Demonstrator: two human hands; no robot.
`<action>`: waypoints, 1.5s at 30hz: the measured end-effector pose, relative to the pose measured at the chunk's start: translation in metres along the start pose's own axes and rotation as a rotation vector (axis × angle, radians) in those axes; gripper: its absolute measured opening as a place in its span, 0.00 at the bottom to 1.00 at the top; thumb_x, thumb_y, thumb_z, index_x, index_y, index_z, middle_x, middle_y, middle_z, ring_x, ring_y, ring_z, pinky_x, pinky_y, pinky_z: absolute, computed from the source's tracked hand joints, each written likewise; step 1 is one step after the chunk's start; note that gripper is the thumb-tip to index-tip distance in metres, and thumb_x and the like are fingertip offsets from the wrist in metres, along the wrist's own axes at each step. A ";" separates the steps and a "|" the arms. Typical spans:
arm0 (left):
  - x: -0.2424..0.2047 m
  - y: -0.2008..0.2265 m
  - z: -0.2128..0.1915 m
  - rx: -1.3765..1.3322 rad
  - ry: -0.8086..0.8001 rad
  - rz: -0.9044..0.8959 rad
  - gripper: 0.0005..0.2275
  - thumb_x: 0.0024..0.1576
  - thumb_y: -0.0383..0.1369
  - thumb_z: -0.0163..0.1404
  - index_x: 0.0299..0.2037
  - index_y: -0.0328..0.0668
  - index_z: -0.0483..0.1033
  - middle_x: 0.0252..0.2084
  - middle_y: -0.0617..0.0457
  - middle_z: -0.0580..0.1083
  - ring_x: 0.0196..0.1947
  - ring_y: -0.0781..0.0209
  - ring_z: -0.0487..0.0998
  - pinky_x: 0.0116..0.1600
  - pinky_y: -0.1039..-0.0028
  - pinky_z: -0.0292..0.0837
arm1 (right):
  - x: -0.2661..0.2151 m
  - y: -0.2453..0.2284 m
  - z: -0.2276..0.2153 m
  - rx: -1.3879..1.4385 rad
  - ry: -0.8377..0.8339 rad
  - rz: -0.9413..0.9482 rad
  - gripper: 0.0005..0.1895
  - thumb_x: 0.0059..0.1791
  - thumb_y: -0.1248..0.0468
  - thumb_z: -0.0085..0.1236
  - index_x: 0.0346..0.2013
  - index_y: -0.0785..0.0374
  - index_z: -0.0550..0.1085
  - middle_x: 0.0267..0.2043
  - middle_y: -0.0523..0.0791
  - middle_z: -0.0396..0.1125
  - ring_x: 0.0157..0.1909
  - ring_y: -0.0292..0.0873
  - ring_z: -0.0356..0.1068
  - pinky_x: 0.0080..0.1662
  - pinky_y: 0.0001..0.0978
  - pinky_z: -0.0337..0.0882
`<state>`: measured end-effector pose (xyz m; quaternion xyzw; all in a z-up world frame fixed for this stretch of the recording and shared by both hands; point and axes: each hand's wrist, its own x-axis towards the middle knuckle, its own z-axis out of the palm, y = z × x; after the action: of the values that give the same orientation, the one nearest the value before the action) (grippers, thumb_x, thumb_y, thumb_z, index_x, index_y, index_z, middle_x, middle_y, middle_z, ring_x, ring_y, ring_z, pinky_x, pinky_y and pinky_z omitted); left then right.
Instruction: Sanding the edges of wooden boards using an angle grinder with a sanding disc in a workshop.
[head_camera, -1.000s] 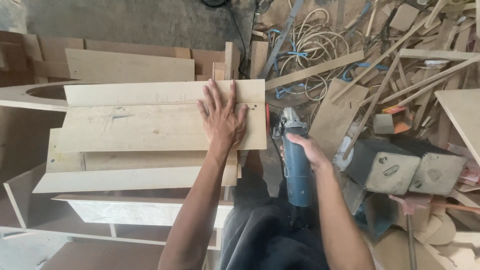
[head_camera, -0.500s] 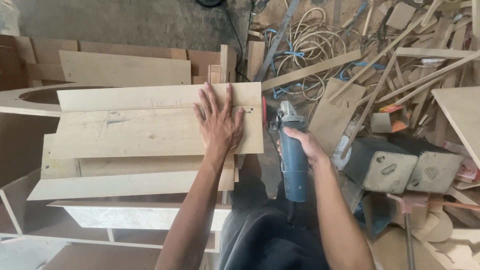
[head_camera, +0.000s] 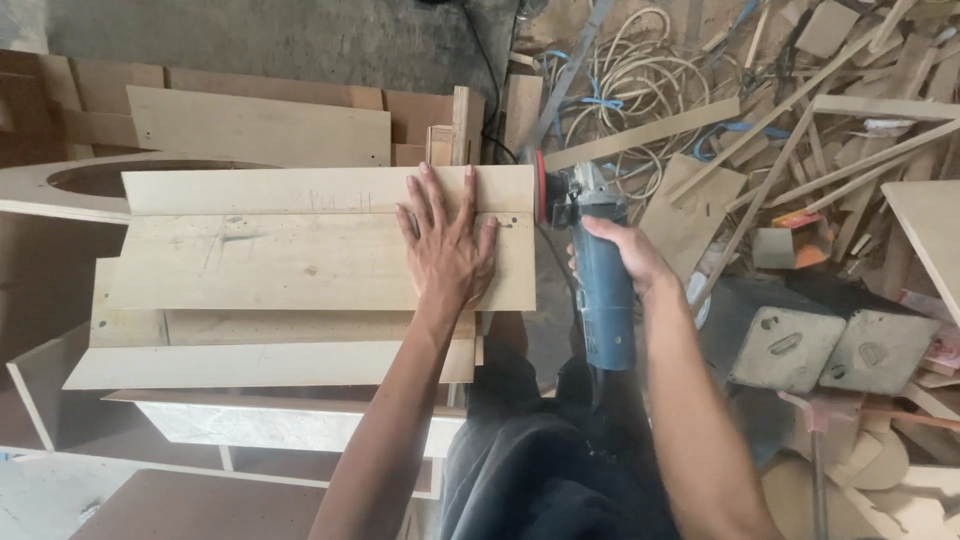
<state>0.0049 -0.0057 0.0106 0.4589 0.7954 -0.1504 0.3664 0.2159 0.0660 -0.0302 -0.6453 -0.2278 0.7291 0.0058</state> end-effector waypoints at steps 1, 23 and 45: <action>0.000 0.000 0.000 0.000 0.000 -0.001 0.29 0.63 0.54 0.23 0.76 0.69 0.33 0.78 0.40 0.30 0.77 0.37 0.29 0.75 0.44 0.28 | 0.001 0.002 -0.001 -0.008 -0.010 0.013 0.26 0.39 0.47 0.69 0.34 0.68 0.74 0.25 0.55 0.70 0.27 0.52 0.75 0.30 0.46 0.76; -0.002 -0.002 0.007 -0.019 0.037 0.000 0.30 0.63 0.55 0.25 0.76 0.68 0.35 0.78 0.40 0.30 0.77 0.39 0.29 0.75 0.43 0.28 | -0.009 -0.002 -0.002 -0.063 0.071 -0.093 0.30 0.38 0.47 0.71 0.38 0.71 0.75 0.30 0.57 0.72 0.30 0.52 0.76 0.33 0.46 0.76; 0.000 -0.002 0.014 -0.029 0.083 -0.004 0.29 0.63 0.55 0.26 0.76 0.69 0.36 0.78 0.43 0.30 0.77 0.40 0.29 0.75 0.44 0.27 | -0.050 0.060 -0.003 -0.002 0.032 0.033 0.33 0.39 0.47 0.69 0.46 0.70 0.71 0.33 0.56 0.70 0.35 0.53 0.76 0.35 0.47 0.76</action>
<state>0.0099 -0.0149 0.0005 0.4580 0.8129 -0.1204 0.3391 0.2443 -0.0021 -0.0035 -0.6606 -0.2177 0.7185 -0.0034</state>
